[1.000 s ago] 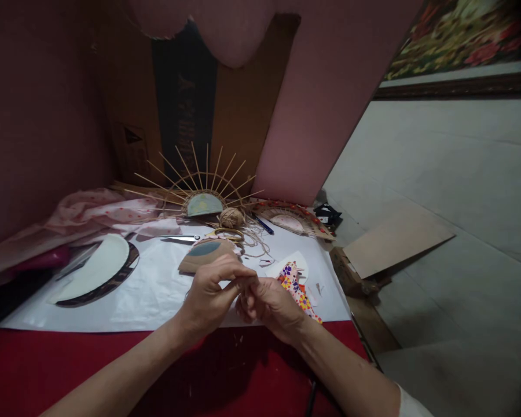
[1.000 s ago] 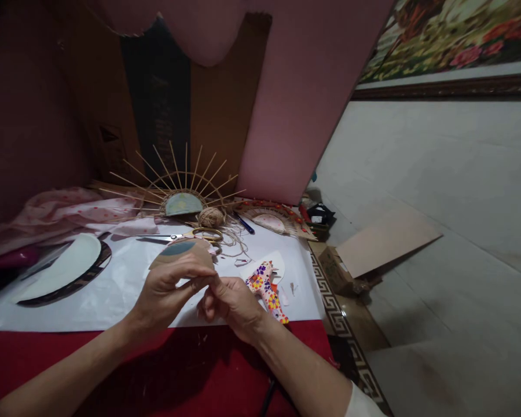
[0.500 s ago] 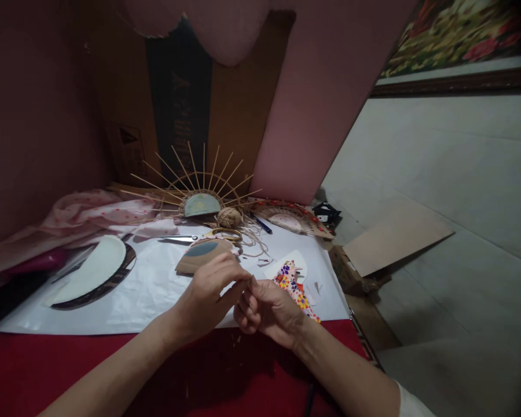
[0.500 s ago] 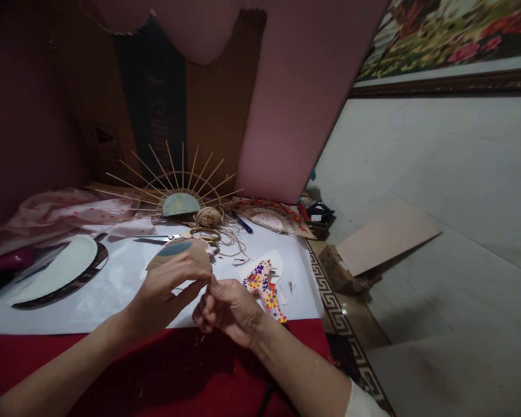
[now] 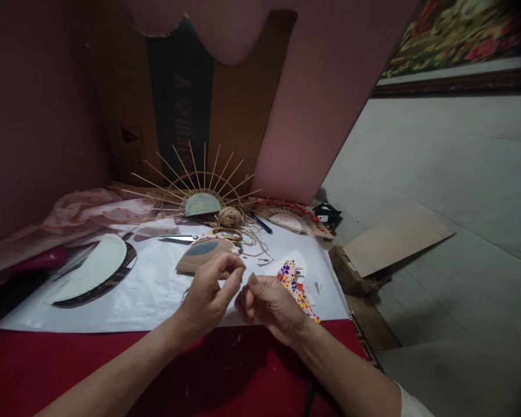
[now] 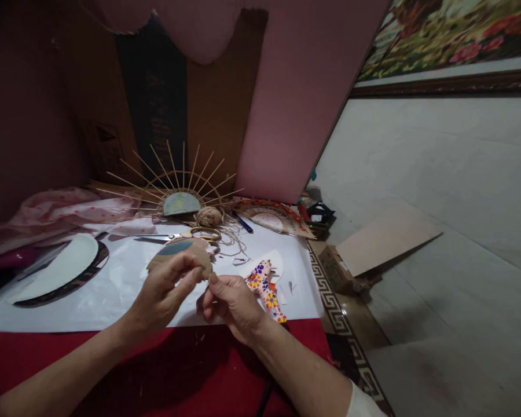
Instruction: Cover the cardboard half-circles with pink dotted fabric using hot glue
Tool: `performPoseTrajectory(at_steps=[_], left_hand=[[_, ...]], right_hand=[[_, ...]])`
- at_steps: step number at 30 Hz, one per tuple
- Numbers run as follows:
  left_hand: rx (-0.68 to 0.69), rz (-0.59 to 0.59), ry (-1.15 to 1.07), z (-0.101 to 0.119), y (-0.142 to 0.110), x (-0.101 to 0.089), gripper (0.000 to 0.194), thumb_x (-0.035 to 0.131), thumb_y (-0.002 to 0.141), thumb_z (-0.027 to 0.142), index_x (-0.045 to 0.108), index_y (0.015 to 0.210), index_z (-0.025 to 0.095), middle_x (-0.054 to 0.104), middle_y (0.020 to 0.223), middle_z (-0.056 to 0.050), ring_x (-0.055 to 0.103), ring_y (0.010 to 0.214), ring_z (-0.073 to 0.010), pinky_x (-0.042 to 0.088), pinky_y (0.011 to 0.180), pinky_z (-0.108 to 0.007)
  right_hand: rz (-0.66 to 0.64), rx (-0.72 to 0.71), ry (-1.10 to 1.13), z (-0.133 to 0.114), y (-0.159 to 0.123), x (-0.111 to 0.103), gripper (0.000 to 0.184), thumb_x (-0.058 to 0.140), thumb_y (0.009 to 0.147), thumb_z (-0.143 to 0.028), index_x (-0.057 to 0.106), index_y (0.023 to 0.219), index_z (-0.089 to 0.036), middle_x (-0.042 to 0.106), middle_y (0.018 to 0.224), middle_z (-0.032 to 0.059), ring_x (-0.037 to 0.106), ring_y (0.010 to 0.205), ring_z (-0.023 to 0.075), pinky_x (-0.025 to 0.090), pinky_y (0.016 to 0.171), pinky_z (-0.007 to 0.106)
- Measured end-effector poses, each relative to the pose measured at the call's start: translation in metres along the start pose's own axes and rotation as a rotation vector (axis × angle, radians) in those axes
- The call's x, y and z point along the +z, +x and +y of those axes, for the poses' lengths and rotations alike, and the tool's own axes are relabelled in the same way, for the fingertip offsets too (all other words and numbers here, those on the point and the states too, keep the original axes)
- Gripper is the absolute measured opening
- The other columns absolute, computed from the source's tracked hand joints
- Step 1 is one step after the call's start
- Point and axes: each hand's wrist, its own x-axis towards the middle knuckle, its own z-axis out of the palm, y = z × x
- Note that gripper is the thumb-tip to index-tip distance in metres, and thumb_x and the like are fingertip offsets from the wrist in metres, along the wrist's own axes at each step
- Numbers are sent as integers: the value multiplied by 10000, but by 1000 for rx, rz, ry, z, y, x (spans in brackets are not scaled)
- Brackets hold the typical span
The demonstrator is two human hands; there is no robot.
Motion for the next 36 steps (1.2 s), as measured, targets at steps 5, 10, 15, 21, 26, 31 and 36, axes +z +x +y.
performPoseTrajectory(at_steps=[5, 10, 15, 21, 26, 31, 36], left_hand=[[-24, 56, -88, -6, 3, -1, 79, 529, 890, 234, 591, 854, 201, 580, 721, -4, 566, 663, -145, 475, 617, -274], [134, 0, 35, -6, -1, 1, 94, 576, 855, 147, 652, 845, 201, 637, 751, -29, 601, 706, -159, 466, 631, -283], [115, -4, 31, -1, -3, 1, 94, 592, 841, 136, 669, 829, 189, 636, 724, -24, 600, 686, -153, 462, 639, -285], [-106, -84, -181, 4, -1, 0, 97, 611, 849, 240, 643, 787, 173, 655, 680, -11, 600, 655, -142, 466, 645, -277], [-231, -202, -373, 7, 2, -2, 159, 623, 842, 283, 587, 743, 164, 633, 695, -7, 589, 677, -139, 453, 634, -274], [-293, -262, -425, 6, 0, -2, 188, 633, 833, 320, 560, 759, 164, 591, 702, 7, 532, 667, -119, 415, 599, -254], [-337, -304, -423, 6, -3, -2, 202, 624, 839, 333, 539, 765, 165, 552, 680, 25, 486, 633, -102, 393, 583, -243]], right_hand=[[-14, -20, -43, -2, 1, -2, 470, 619, 818, -527, 612, 547, -143, 536, 465, -3, 466, 466, 104, 322, 485, 231], [-42, -15, -50, -1, 1, -2, 461, 635, 812, -508, 611, 536, -140, 532, 455, -6, 467, 452, 102, 328, 496, 241], [33, -58, -139, -1, 1, -1, 476, 644, 783, -550, 605, 557, -133, 591, 545, 25, 489, 462, 94, 329, 461, 221], [102, -212, -461, -6, 1, -4, 506, 562, 834, -573, 632, 583, -140, 570, 515, 11, 475, 456, 101, 362, 486, 241], [155, -255, -557, -16, -2, -7, 403, 675, 772, -510, 643, 594, -150, 591, 524, 0, 467, 490, 99, 346, 500, 231], [125, -255, -532, -24, -2, -8, 376, 735, 702, -506, 635, 593, -160, 595, 540, -4, 486, 512, 111, 358, 513, 241], [142, -269, -498, -25, -2, -8, 279, 781, 671, -414, 652, 630, -170, 613, 597, -11, 505, 547, 113, 374, 535, 244]])
